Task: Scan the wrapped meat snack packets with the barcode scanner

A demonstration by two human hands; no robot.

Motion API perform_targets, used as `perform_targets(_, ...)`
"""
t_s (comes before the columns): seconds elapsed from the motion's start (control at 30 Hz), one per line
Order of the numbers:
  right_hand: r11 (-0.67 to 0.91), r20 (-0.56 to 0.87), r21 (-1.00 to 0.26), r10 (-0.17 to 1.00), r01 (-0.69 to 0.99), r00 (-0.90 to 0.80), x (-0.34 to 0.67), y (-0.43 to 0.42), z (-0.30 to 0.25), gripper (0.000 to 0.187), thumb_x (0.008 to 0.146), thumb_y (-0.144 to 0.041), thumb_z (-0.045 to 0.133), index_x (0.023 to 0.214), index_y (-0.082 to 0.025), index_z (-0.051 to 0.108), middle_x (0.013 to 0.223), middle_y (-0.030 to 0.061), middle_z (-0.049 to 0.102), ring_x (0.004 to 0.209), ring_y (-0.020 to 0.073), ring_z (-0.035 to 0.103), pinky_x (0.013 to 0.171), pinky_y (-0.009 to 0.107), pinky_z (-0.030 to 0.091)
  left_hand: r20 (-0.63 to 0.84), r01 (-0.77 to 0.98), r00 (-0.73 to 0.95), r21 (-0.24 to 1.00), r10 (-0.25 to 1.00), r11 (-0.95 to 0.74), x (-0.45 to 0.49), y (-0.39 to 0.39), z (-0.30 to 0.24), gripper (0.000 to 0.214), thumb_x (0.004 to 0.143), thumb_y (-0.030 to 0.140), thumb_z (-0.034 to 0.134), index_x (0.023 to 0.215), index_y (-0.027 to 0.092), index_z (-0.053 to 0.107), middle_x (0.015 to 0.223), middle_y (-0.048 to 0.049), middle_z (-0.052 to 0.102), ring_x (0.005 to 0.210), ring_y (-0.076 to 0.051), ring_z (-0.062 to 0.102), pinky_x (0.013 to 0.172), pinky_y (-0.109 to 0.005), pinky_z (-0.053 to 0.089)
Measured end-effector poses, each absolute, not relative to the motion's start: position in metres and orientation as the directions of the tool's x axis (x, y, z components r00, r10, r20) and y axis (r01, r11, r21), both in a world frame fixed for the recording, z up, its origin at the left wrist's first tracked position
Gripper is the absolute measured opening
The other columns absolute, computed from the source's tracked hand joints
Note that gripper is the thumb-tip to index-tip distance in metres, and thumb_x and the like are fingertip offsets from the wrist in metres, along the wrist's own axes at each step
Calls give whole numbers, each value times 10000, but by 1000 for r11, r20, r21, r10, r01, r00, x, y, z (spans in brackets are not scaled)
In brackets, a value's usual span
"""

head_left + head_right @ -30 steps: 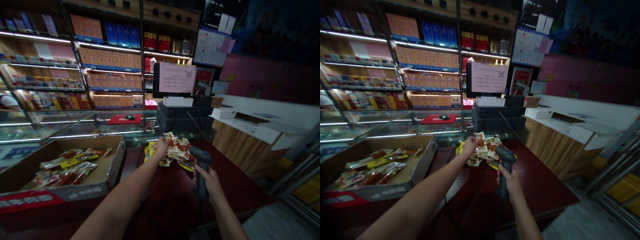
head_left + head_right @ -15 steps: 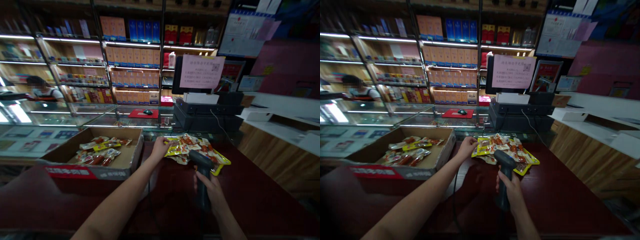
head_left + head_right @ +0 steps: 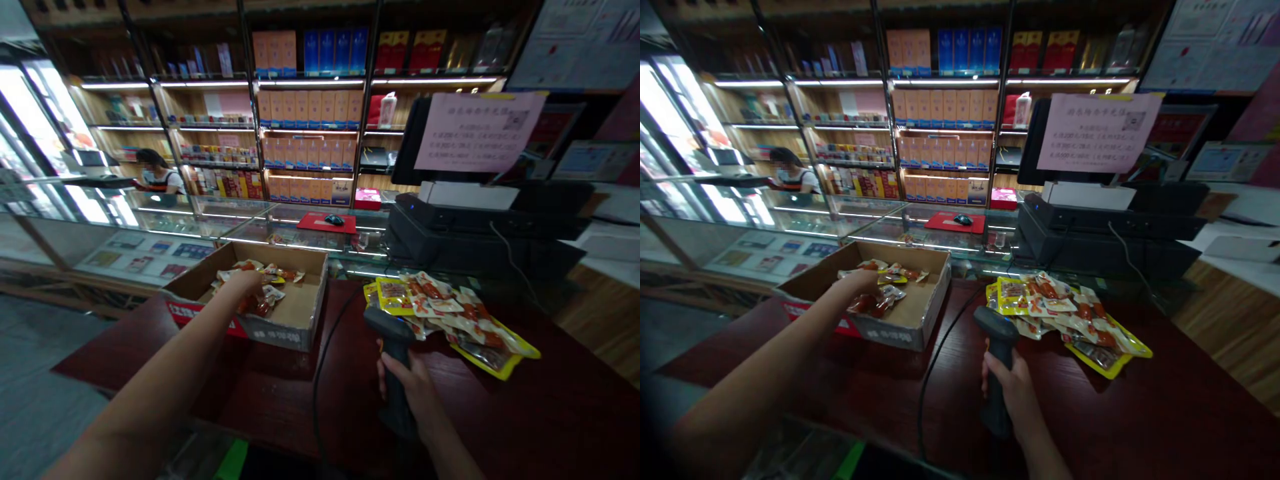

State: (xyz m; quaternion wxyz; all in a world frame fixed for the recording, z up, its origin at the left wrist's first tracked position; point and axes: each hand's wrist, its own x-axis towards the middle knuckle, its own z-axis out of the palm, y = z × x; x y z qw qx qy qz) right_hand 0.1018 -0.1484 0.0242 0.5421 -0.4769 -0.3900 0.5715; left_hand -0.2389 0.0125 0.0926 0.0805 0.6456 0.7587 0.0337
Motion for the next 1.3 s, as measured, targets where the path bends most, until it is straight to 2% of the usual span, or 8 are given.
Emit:
perform_targets(0.1, -122, -130, -967, 991, -225, 21, 97, -146, 26, 447, 636, -435, 712, 948, -161, 547, 513, -49, 570, 360, 119, 506, 348, 223, 408, -293, 983, -180, -15, 939, 184, -248, 11, 82, 154, 414, 131, 752, 514, 192, 652, 680, -115, 676, 838, -316, 623, 754, -387, 461)
perform_targets(0.37, -143, -149, -970, 989, -197, 17, 89, -148, 27, 435, 644, -433, 708, 949, -167, 547, 523, -54, 573, 372, 115, 510, 357, 217, 411, -336, 984, -180, -44, 925, 175, -245, 15, 73, 130, 455, 200, 738, 561, 175, 666, 694, -130, 676, 808, -312, 627, 743, -379, 464)
perform_targets(0.5, -143, -148, -970, 989, -194, 12, 91, -150, 26, 411, 652, -420, 701, 931, -162, 543, 523, -54, 567, 380, 113, 510, 362, 216, 414, -106, 980, -179, 70, 978, 187, -248, 13, 78, 259, 513, 250, 702, 742, 133, 673, 859, -180, 680, 867, -318, 621, 734, -356, 453)
perform_targets(0.6, -145, -149, -972, 989, -186, 8, 93, -152, 26, 394, 671, -404, 689, 943, -161, 538, 537, -52, 573, 391, 109, 511, 370, 215, 420, 41, 909, -204, 379, 978, 174, -241, 3, 91, 350, 537, 328, 709, 818, 137, 624, 830, -130, 680, 814, -275, 625, 697, -322, 455)
perform_targets(0.73, -136, -139, -975, 990, -175, 2, 93, -154, 24, 376, 693, -387, 677, 954, -158, 534, 548, -50, 577, 402, 106, 514, 377, 212, 424, 152, 252, -146, 961, 978, -112, -200, -25, 106, 402, 613, 387, 686, 903, 146, 543, 783, -47, 660, 692, -173, 610, 666, -305, 471)
perform_targets(0.9, -141, -150, -970, 988, -197, 34, 95, -154, 20, 403, 676, -401, 694, 957, -160, 538, 546, -50, 578, 403, 106, 516, 378, 212, 427, 131, -411, 136, 909, 982, -65, -113, -64, 84, 409, 584, 243, 733, 925, 147, 529, 807, -39, 663, 668, -152, 615, 683, -318, 488)
perform_targets(1.17, -75, -98, -981, 987, -177, 128, 103, -160, 27, 429, 675, -436, 689, 971, -158, 550, 555, -44, 580, 415, 109, 524, 387, 213, 437, 303, -95, 83, 951, 949, -295, -62, -71, 19, 368, 664, 111, 584, 1010, 198, 494, 1009, -42, 643, 989, -178, 579, 915, -325, 405)
perform_targets(1.3, -41, -59, -988, 991, -151, 118, 102, -165, 31, 431, 681, -433, 684, 975, -148, 551, 551, -39, 580, 411, 109, 517, 388, 218, 439, 173, -7, 76, 985, 982, -173, -61, -63, -8, 333, 669, 62, 531, 970, 198, 484, 1028, -43, 642, 1032, -173, 569, 937, -314, 393)
